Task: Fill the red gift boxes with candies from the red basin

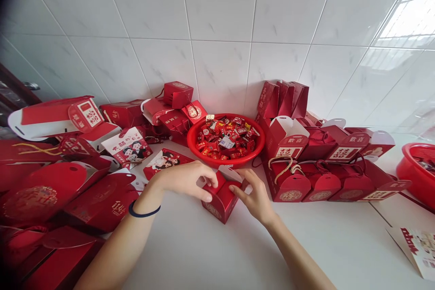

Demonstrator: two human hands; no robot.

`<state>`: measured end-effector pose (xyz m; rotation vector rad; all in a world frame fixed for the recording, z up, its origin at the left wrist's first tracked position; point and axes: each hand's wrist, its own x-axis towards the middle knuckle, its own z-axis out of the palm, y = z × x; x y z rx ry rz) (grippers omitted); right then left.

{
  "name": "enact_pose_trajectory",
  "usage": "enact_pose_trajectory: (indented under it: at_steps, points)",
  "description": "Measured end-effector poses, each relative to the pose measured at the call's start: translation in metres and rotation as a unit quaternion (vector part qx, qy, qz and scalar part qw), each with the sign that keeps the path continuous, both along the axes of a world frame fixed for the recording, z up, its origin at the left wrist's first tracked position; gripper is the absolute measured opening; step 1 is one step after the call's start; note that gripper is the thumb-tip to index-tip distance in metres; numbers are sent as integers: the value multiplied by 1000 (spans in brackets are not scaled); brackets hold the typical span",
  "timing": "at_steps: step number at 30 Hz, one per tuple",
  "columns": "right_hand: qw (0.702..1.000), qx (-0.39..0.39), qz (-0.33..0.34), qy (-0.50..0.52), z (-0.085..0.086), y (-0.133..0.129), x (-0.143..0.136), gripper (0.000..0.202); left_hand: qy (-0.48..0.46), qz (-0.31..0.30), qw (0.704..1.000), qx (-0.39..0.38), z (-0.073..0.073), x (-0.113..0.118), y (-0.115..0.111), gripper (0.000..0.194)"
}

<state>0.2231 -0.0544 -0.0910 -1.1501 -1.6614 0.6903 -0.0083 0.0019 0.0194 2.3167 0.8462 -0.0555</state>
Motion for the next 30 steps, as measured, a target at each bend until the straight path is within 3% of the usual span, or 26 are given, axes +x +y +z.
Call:
enact_pose_trajectory:
  at_steps: [2,5,14,19,24,30]
  points:
    - [1000,12,10,-3,-1,0,-1,33,7,50,998,26,-3,4,0,16]
    - [1000,23,20,-1,-4,0,-2,31,19,105,992,74,-6,8,-1,25]
    - [998,27,48,-38,-5,-1,4,31,-5,66,996,53,-20,8,-1,47]
    - [997,32,46,-46,1,-3,3,32,-1,48,998,32,-19,11,1,33]
    - [999,31,26,-29,5,-2,6,32,56,98,992,48,-16,17,-6,20]
    - [999,44,-19,-26,12,-9,5,34,101,148,979,99,-17,29,-16,27]
